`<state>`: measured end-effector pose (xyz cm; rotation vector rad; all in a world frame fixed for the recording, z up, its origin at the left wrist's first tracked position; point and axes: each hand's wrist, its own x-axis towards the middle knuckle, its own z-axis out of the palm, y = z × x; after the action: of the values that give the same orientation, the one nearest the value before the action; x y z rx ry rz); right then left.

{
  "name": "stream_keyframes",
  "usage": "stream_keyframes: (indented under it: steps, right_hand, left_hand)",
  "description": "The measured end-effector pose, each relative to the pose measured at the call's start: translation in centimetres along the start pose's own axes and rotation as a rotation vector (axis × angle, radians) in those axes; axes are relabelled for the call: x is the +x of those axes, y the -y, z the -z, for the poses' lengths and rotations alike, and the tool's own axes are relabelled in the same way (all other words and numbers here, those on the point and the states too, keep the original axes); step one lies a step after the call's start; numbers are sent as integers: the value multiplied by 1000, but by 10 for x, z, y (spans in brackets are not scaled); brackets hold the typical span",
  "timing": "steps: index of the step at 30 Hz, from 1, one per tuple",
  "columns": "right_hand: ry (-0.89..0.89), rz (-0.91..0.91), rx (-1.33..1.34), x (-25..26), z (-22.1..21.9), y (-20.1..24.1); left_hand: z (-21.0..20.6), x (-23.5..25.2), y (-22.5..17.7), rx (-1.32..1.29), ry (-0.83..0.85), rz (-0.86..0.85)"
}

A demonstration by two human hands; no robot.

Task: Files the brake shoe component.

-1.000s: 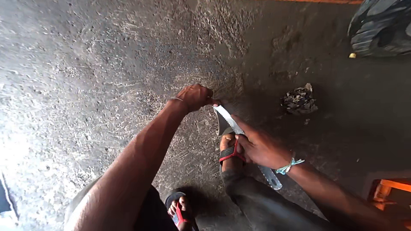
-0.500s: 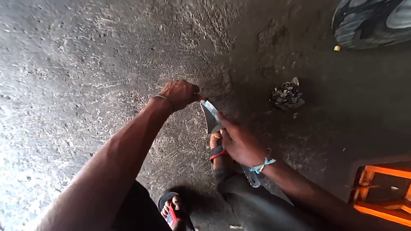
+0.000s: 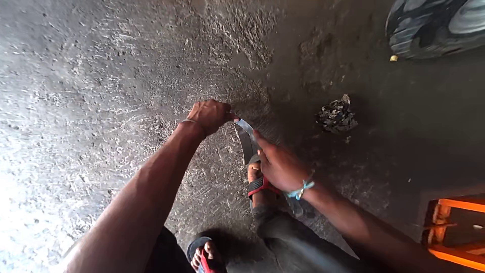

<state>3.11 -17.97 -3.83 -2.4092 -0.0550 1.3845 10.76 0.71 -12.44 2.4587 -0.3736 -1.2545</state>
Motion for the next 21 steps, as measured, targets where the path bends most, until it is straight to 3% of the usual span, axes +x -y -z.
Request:
stream_keyframes:
  steps: [4, 9, 14, 19, 21]
  right_hand:
    - [-4, 5, -23, -13, -5, 0]
    - [-30, 22, -57, -4, -6, 0]
    - [115, -67, -91, 5, 9, 14]
    - [53, -2, -128, -7, -4, 16]
    - [126, -34, -134, 2, 4, 24]
  left_hand:
    - [-12, -12, 0, -11, -47, -48]
    - [-1, -5, -5, 40, -6, 16]
    - [-8, -9, 0, -5, -6, 57]
    - [-12, -15, 1, -7, -10, 25]
    - [-8, -9, 3, 10, 6, 37]
